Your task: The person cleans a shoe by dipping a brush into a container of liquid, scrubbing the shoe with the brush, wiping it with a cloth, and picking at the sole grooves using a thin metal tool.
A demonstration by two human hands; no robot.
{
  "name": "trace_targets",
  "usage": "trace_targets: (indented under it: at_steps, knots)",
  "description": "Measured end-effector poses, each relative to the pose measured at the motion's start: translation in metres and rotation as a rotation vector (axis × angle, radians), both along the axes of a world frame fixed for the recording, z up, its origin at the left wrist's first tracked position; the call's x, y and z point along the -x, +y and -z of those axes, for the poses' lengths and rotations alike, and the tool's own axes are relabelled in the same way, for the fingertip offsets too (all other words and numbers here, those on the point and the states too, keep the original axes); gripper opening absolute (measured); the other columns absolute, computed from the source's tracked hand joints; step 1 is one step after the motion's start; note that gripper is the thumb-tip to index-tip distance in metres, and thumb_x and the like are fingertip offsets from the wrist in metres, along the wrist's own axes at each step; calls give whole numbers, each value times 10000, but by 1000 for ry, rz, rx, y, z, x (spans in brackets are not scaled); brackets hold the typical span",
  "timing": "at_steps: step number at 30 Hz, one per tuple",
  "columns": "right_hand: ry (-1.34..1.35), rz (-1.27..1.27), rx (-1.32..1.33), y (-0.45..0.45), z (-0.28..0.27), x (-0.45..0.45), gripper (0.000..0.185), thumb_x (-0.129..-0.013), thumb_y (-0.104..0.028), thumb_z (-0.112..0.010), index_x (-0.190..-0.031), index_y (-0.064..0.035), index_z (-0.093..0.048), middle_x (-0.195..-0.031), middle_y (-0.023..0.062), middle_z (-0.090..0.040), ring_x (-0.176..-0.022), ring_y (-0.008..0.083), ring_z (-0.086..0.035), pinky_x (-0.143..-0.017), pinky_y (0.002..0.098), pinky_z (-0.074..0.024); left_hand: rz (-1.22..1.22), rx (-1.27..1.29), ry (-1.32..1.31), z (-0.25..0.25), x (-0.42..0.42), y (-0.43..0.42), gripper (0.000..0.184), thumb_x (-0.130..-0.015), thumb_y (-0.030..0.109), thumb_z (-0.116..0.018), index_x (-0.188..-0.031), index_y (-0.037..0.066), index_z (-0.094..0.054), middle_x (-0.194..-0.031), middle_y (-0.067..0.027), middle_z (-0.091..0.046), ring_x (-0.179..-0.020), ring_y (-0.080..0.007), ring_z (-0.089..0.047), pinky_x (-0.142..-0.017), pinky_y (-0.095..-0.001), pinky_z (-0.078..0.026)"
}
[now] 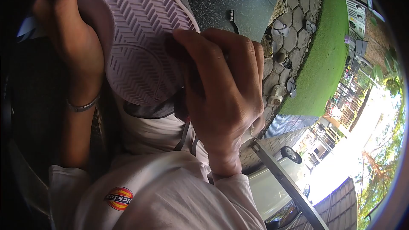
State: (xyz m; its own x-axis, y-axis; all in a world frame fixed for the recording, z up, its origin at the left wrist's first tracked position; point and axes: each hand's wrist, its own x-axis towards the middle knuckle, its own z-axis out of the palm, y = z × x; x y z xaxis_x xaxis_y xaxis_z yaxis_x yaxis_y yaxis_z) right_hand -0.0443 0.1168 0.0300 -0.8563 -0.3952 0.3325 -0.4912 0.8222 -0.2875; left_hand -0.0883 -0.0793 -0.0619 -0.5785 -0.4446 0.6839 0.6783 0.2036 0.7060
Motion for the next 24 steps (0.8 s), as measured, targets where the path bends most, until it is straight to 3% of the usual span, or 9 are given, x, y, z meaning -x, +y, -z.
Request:
trace_targets:
  at_steps: [3,6,8,10,12,15,18,24]
  knots:
    - [40,-32,-16,-1,1,2,431,-622,81,-809,-1003,-119,-825,-933,48,-708,-861,173,-691,-722,298,-539,-48,-32,-47,-9,2,6,612,-1010,214,-410,-1536,-82,-311,-1479,-231,-447,-1371,-275,-457,-1180,-378,-312]
    - [75,-76,0,0,3,4,445,-592,74,-810,-993,-117,-829,-904,50,-697,-836,182,-683,-715,310,-537,-320,-86,-243,-29,6,32,611,-1010,211,-406,-1537,-82,-307,-1478,-234,-450,-1369,-277,-463,-1175,-376,-321]
    - [85,-101,6,-1,4,4,451,-572,67,-812,-985,-112,-830,-893,54,-694,-828,189,-681,-713,318,-536,-254,-79,-200,-26,5,28,612,-1010,213,-403,-1537,-83,-306,-1482,-238,-446,-1373,-279,-460,-1178,-376,-317]
    - [88,-125,0,0,3,4,451,-559,63,-814,-976,-105,-830,-885,60,-693,-824,196,-680,-711,326,-535,-34,-58,-13,-6,2,6,613,-1011,216,-400,-1537,-84,-305,-1486,-240,-443,-1379,-281,-453,-1184,-375,-307]
    - [87,-142,-8,0,3,4,448,-553,63,-815,-971,-99,-829,-880,64,-693,-823,202,-680,-710,332,-534,-38,-40,-20,-14,3,7,613,-1011,216,-399,-1536,-86,-306,-1490,-241,-440,-1384,-282,-445,-1190,-375,-296]
    - [62,-135,-9,-1,1,2,449,-552,66,-813,-971,-95,-827,-881,67,-695,-822,207,-680,-711,336,-533,-293,2,-220,-29,3,29,608,-1011,212,-400,-1532,-90,-311,-1494,-239,-437,-1390,-281,-437,-1193,-374,-287]
    - [39,-122,-5,-3,-1,0,454,-558,66,-815,-982,-96,-825,-885,67,-698,-824,209,-682,-716,335,-535,-248,21,-124,-19,5,22,604,-1012,209,-403,-1528,-91,-318,-1494,-238,-439,-1388,-282,-437,-1193,-373,-286]
    - [42,-89,35,-7,4,-5,418,-605,51,-830,-996,-98,-820,-892,63,-705,-825,199,-687,-725,327,-541,-336,-62,-301,-36,2,34,597,-1013,221,-412,-1524,-79,-337,-1482,-236,-456,-1371,-284,-457,-1186,-373,-297]
